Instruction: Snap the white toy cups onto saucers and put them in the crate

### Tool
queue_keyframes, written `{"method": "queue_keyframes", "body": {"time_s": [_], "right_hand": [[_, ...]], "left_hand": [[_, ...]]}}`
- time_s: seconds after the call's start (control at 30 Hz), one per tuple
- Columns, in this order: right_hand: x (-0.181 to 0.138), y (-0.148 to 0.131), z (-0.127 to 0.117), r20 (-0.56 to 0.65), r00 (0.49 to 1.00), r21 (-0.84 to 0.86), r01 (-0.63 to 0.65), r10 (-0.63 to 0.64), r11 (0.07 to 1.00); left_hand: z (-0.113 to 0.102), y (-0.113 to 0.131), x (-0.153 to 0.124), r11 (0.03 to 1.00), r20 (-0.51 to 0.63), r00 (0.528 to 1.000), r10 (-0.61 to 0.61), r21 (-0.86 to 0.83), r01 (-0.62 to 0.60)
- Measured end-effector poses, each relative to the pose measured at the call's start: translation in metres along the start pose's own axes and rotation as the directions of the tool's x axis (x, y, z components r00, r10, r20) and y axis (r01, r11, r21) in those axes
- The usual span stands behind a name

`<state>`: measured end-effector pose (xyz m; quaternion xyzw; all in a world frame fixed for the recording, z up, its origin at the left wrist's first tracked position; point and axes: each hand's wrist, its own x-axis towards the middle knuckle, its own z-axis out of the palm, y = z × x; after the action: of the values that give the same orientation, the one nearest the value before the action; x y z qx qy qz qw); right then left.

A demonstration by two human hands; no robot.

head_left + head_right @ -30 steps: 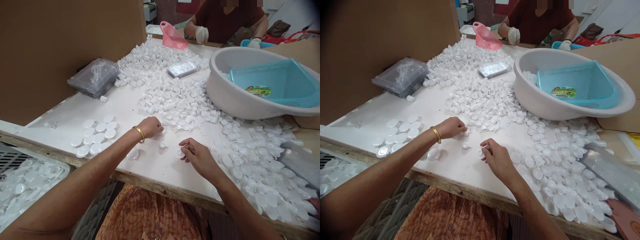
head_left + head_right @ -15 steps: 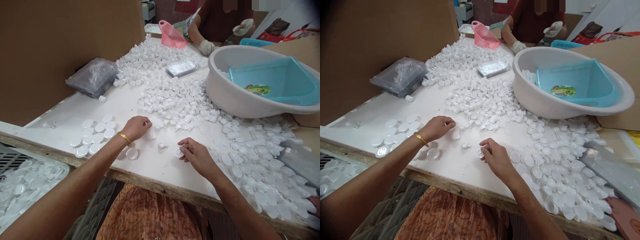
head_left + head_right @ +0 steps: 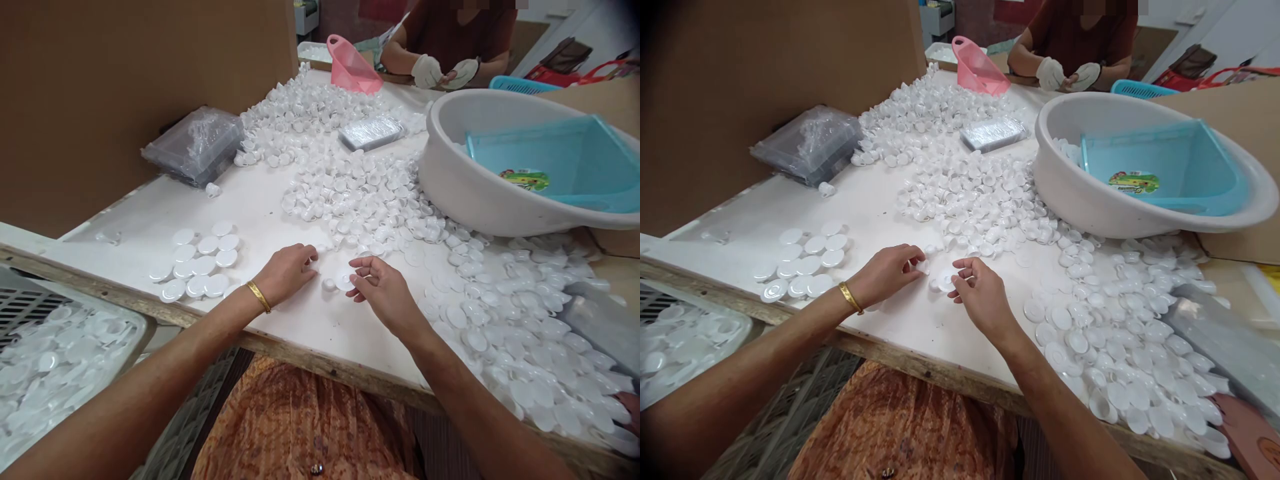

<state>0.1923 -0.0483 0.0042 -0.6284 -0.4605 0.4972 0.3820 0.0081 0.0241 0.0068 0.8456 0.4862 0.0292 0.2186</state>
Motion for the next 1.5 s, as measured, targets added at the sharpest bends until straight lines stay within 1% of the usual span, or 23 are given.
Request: {"method": "queue_keyframes", "body": {"time_s": [0.07,0.13,0.2,0.27,0.33,0.37,0.4,0.43,0.47,0.5,0.53,0.6,0.63,0.67,0.7,0.83,0.93,1.0,1.23,1.37,1.5], "right_hand": [[0.002,0.002,0.002,-0.012,1.000,0.006,-0.005,0.005,1.000],[0.003,0.003,0.003,-0.031,0.999,0.012,-0.009,0.009,1.000],[0.005,0.005,0.003,-0.046,0.999,0.034,-0.017,0.019,0.999],[0.006,0.007,0.003,-0.053,0.998,0.066,-0.031,0.034,0.997],[0.006,0.010,0.004,-0.058,0.998,0.075,-0.027,0.031,0.997],[0.005,0.011,0.005,-0.065,0.998,0.053,-0.007,0.010,0.999],[0.004,0.012,0.006,-0.078,0.997,0.011,0.030,-0.029,0.999],[0.003,0.014,0.007,-0.093,0.992,-0.050,0.086,-0.090,0.995],[0.002,0.015,0.009,-0.104,0.979,-0.123,0.161,-0.174,0.979],[0.001,0.017,0.011,-0.102,0.955,-0.204,0.253,-0.278,0.946],[0.000,0.018,0.013,-0.083,0.918,-0.281,0.352,-0.389,0.893],[-0.001,0.021,0.017,-0.009,0.818,-0.405,0.523,-0.575,0.750],[-0.001,0.023,0.019,0.039,0.774,-0.451,0.578,-0.631,0.680],[-0.001,0.026,0.020,0.083,0.744,-0.491,0.610,-0.663,0.622],[-0.001,0.028,0.022,0.121,0.727,-0.528,0.624,-0.676,0.577],[0.000,0.038,0.021,0.233,0.701,-0.628,0.638,-0.674,0.446],[0.000,0.043,0.019,0.282,0.676,-0.659,0.652,-0.681,0.374],[0.000,0.044,0.019,0.292,0.664,-0.671,0.655,-0.688,0.348],[-0.001,0.040,0.020,0.306,0.656,-0.639,0.678,-0.690,0.363],[-0.001,0.041,0.020,0.321,0.648,-0.629,0.691,-0.691,0.356],[0.001,0.045,0.020,0.307,0.647,-0.624,0.691,-0.698,0.366]], "left_hand": [[-0.009,0.002,-0.004,0.997,0.013,1.000,-0.020,0.071,0.019],[-0.016,0.006,-0.009,0.978,0.005,0.999,-0.038,0.207,0.036],[-0.019,0.011,-0.011,0.933,0.005,0.999,-0.040,0.357,0.035],[-0.016,0.016,-0.011,0.898,0.047,0.998,-0.028,0.440,0.005],[-0.012,0.020,-0.009,0.899,0.103,0.995,-0.016,0.438,-0.031],[-0.010,0.021,-0.007,0.908,0.107,0.994,-0.018,0.417,-0.028],[-0.008,0.021,-0.006,0.921,0.087,0.996,-0.026,0.389,-0.009],[-0.008,0.021,-0.005,0.934,0.043,0.998,-0.039,0.355,0.021],[-0.008,0.021,-0.005,0.948,-0.013,0.999,-0.052,0.314,0.054],[-0.009,0.020,-0.005,0.961,-0.062,0.996,-0.067,0.264,0.081],[-0.011,0.019,-0.005,0.973,-0.089,0.993,-0.078,0.210,0.096],[-0.013,0.018,-0.007,0.989,-0.081,0.993,-0.084,0.114,0.093],[-0.013,0.018,-0.008,0.993,-0.063,0.995,-0.081,0.078,0.085],[-0.013,0.018,-0.008,0.996,-0.049,0.996,-0.076,0.052,0.078],[-0.012,0.019,-0.009,0.997,-0.044,0.996,-0.073,0.036,0.075],[-0.003,0.022,-0.011,0.996,-0.055,0.995,-0.084,-0.004,0.084],[0.004,0.024,-0.014,0.997,-0.068,0.995,-0.078,-0.009,0.078],[0.007,0.025,-0.015,0.998,-0.079,0.995,-0.059,0.007,0.060],[0.011,0.025,-0.015,0.997,-0.093,0.994,-0.049,0.047,0.054],[0.015,0.022,-0.017,0.997,-0.124,0.991,-0.040,0.056,0.047],[0.020,0.022,-0.020,0.995,-0.159,0.987,-0.018,0.091,0.033]]}}
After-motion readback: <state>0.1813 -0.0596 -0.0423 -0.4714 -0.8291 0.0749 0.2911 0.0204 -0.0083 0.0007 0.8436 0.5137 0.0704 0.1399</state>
